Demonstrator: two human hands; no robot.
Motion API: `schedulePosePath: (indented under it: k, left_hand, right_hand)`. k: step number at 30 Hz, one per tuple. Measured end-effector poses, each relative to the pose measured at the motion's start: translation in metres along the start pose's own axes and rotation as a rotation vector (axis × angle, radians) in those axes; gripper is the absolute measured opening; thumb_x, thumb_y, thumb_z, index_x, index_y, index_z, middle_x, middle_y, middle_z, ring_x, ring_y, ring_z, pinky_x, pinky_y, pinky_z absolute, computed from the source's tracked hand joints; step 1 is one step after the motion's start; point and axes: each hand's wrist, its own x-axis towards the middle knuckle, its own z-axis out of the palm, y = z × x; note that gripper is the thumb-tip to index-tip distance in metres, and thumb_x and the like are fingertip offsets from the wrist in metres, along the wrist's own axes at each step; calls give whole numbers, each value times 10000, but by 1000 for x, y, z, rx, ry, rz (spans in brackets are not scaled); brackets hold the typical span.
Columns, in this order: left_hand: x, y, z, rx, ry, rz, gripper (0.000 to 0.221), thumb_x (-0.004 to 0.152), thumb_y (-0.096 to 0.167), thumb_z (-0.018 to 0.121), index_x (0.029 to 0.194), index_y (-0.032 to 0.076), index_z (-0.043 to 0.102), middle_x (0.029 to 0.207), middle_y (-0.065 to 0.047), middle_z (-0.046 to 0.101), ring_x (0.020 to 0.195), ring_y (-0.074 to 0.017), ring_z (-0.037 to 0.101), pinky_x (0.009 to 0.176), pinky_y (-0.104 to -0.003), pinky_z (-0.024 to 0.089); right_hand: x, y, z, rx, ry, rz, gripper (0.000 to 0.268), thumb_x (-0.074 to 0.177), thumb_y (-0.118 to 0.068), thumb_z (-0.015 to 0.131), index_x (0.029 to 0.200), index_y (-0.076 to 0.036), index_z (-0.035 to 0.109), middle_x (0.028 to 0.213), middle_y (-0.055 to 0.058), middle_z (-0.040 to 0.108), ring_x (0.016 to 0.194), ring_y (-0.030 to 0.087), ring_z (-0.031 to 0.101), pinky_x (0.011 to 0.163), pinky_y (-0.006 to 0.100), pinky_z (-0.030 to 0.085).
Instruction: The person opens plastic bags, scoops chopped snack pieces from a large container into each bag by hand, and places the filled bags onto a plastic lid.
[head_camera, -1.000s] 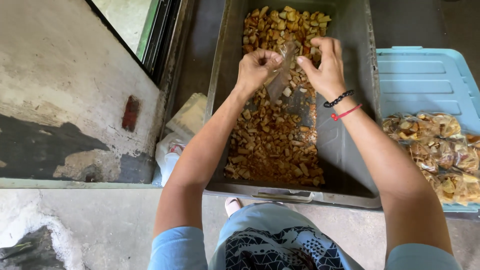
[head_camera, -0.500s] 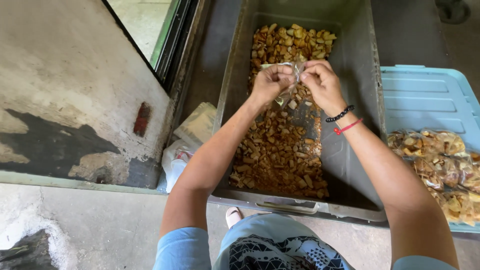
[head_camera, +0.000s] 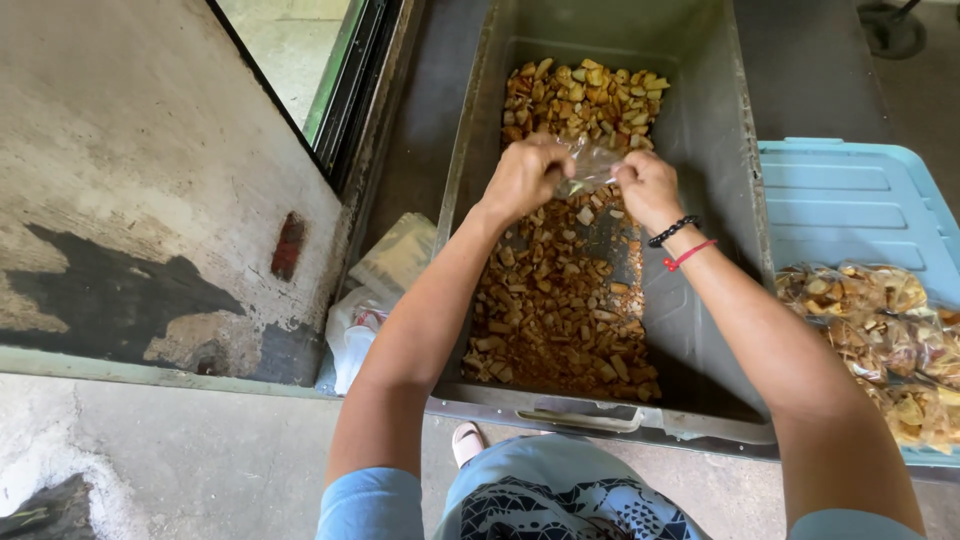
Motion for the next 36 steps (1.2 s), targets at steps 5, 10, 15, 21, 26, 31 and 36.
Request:
schedulePosePath:
  k: [5, 10, 15, 21, 26, 31, 36]
  left_hand:
    - [-5, -50, 20, 487, -126, -41, 156, 826, 157, 785, 907, 34, 732, 992, -188, 705, 888, -360, 712, 764, -429, 597]
    - [-7, -66, 24, 605, 24, -87, 238, 758, -3, 697, 981, 74, 726, 1021, -152, 708, 918, -365, 711, 728, -433, 613]
    - [-11, -28, 1, 549, -71, -200, 283, 786, 37, 696, 1061, 96, 727, 1002, -151, 704, 924, -376, 701, 761, -472, 591]
    - [-14, -11, -19, 412, 39, -98, 604, 744, -58, 660, 1307, 155, 714, 1058, -144, 695, 855, -395, 692, 692, -509, 564]
    - [-9, -32, -2, 488, -51, -175, 440, 769, -42, 669, 1160, 139, 757, 1139, -129, 691, 922, -369, 706, 737, -484, 585]
    - [-10, -55, 19, 588, -159, -171, 342, 736, -13, 704, 1070, 45, 752, 1083, -173, 698, 915, -367, 707, 721, -462, 601]
    - [-12, -68, 27, 659, -255, -216, 193, 793, 76, 754, 974, 11, 741, 982, -182, 712, 951, -352, 713, 776, -442, 610]
  right_hand:
    - [-8, 13, 37, -187, -324, 106, 329, 1068, -342, 633, 1039, -19, 693, 871, 171, 670, 790, 274, 638, 759, 435, 528]
    - [-1, 16, 92, -579, -1080, 128, 397, 1030, -396, 639, 1163, -23, 614, 963, 177, 675, 849, 302, 669, 803, 437, 542]
    - [-26, 9, 179, -464, -1164, -84, 456, 984, -414, 669, 1224, -37, 577, 1028, 171, 666, 908, 299, 657, 839, 432, 531]
    - [-77, -23, 234, -271, -1353, -254, 558, 929, -434, 705, 1298, -54, 533, 1106, 164, 656, 980, 295, 643, 881, 426, 518]
    - [-139, -35, 222, -86, -1527, -245, 657, 883, -452, 735, 1360, -68, 496, 1170, 158, 647, 1040, 291, 631, 917, 421, 507]
    - [-156, -37, 218, -19, -1537, -213, 765, 836, -469, 765, 1422, -82, 459, 1235, 152, 638, 1100, 288, 619, 952, 416, 495]
    - [-159, -27, 218, 20, -1523, -200, 878, 790, -487, 795, 1483, -96, 422, 1300, 146, 630, 1160, 285, 607, 988, 411, 484]
